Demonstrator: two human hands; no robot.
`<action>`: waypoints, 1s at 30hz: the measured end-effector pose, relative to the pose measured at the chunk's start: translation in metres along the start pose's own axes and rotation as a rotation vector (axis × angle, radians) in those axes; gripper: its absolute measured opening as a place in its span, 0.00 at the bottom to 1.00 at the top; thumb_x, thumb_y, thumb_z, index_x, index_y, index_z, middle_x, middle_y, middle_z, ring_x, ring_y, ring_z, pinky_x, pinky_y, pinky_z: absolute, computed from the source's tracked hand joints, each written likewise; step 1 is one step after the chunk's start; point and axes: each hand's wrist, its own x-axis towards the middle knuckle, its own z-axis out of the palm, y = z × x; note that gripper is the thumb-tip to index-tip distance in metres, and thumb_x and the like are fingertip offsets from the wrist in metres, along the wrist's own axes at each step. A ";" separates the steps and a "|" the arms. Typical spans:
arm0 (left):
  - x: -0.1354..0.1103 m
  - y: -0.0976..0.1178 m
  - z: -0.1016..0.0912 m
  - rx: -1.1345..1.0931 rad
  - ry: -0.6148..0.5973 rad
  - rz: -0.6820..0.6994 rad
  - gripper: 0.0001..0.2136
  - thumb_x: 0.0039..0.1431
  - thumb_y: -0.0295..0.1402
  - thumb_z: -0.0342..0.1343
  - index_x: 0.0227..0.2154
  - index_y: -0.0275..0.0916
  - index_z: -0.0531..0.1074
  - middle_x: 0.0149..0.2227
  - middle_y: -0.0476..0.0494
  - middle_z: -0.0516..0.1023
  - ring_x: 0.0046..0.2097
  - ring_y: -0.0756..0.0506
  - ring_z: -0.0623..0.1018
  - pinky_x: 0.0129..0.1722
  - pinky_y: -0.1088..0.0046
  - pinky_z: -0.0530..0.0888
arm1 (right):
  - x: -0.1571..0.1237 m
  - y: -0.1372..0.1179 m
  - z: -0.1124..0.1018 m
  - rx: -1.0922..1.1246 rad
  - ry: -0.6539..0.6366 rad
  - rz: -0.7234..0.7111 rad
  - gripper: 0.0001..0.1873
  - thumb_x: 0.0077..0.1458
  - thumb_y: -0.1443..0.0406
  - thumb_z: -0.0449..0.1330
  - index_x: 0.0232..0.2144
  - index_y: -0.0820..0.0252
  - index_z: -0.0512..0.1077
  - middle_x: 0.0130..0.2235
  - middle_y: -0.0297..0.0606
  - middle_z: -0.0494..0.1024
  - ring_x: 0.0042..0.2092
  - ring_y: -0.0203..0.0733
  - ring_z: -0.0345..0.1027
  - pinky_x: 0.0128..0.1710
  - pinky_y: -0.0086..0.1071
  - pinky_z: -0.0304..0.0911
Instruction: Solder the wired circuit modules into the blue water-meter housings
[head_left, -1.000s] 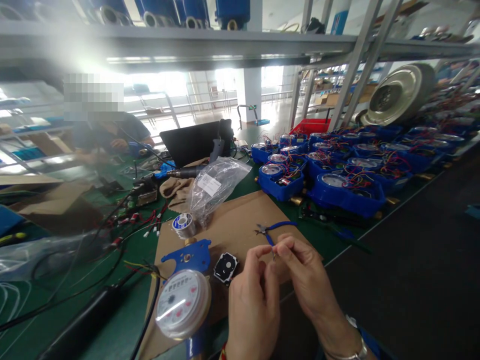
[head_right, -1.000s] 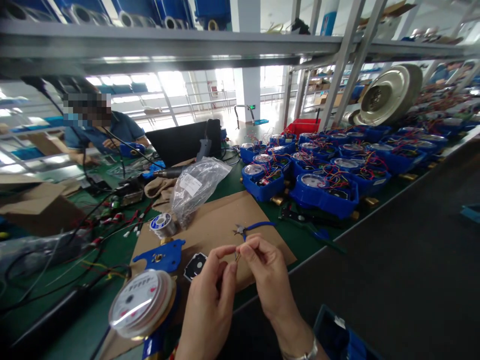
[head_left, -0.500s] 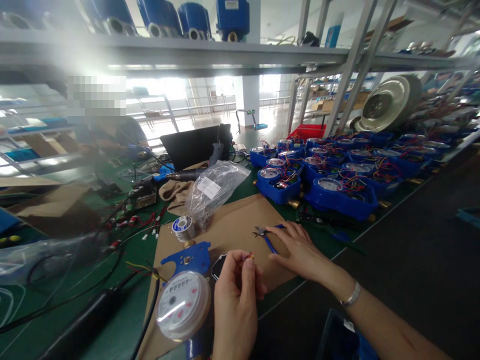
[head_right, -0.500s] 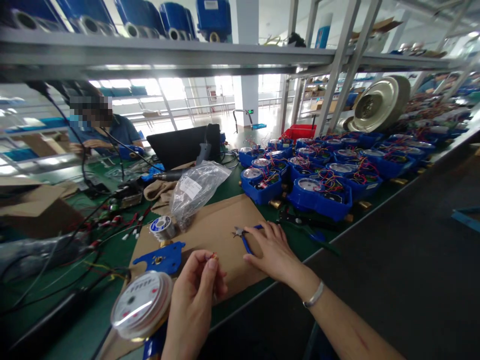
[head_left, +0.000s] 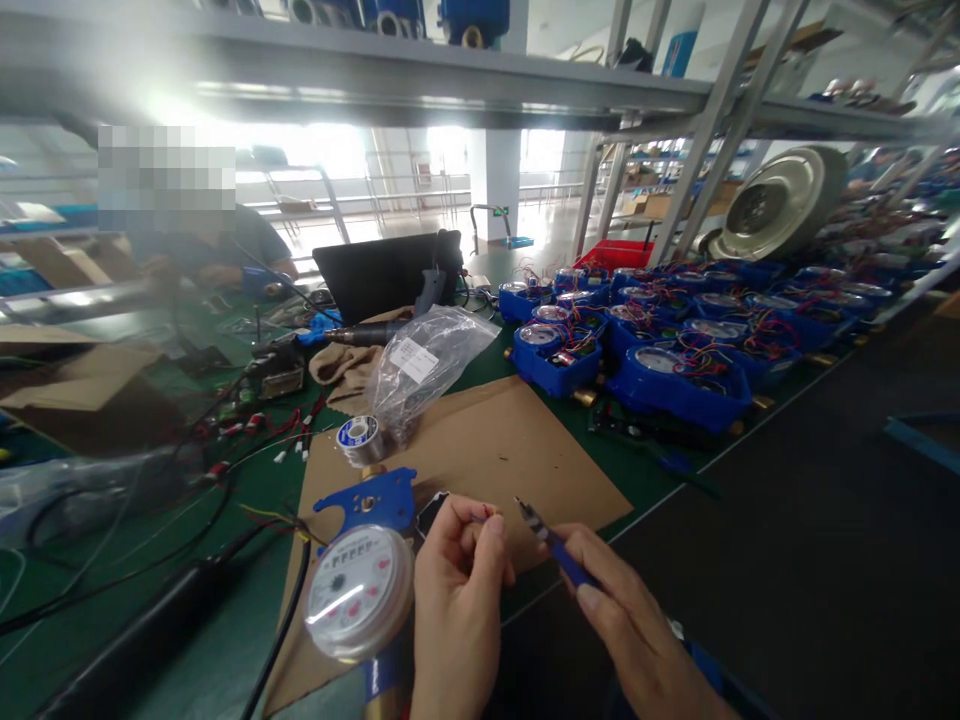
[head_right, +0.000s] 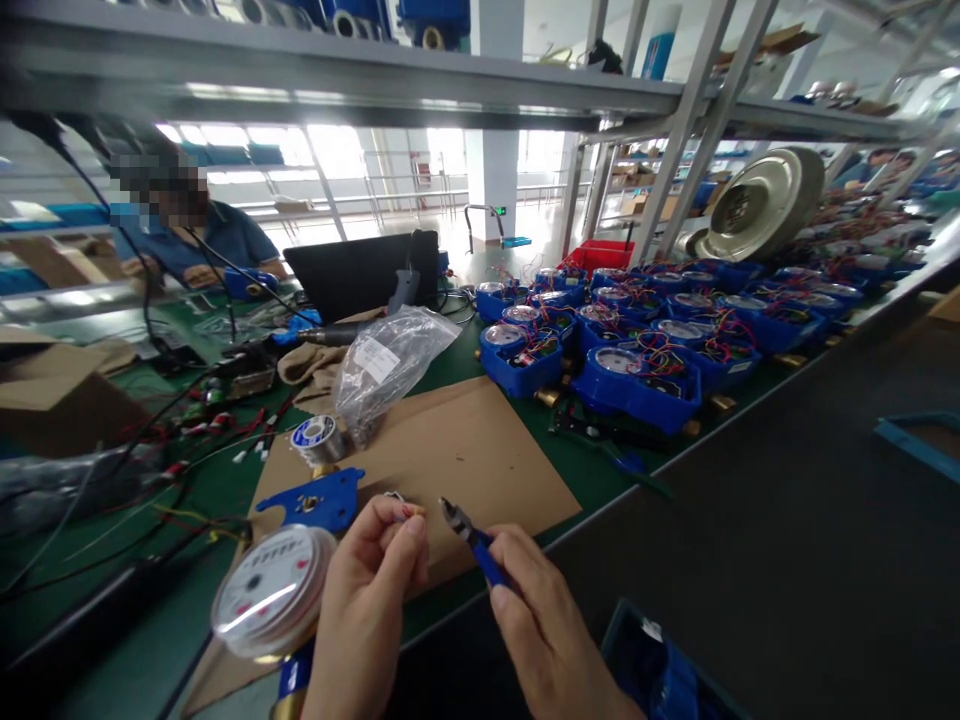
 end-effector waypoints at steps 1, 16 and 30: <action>-0.001 0.000 -0.001 0.016 -0.014 0.001 0.10 0.59 0.40 0.56 0.32 0.38 0.66 0.18 0.56 0.63 0.23 0.55 0.63 0.24 0.84 0.60 | -0.005 -0.002 0.004 0.044 -0.015 0.024 0.18 0.66 0.64 0.46 0.56 0.54 0.64 0.58 0.43 0.68 0.59 0.48 0.64 0.56 0.36 0.64; -0.007 -0.005 -0.008 0.219 -0.127 0.079 0.10 0.61 0.41 0.56 0.32 0.39 0.71 0.30 0.49 0.77 0.31 0.51 0.75 0.31 0.80 0.70 | 0.006 -0.023 -0.009 0.129 -0.101 0.050 0.07 0.66 0.62 0.51 0.38 0.53 0.68 0.46 0.36 0.69 0.48 0.41 0.67 0.48 0.27 0.62; -0.011 -0.001 -0.007 0.385 -0.163 0.114 0.13 0.64 0.43 0.50 0.31 0.41 0.70 0.27 0.50 0.74 0.30 0.49 0.73 0.30 0.76 0.68 | 0.008 -0.023 -0.014 0.176 -0.209 0.108 0.13 0.68 0.61 0.47 0.33 0.56 0.66 0.39 0.35 0.68 0.42 0.40 0.66 0.43 0.30 0.61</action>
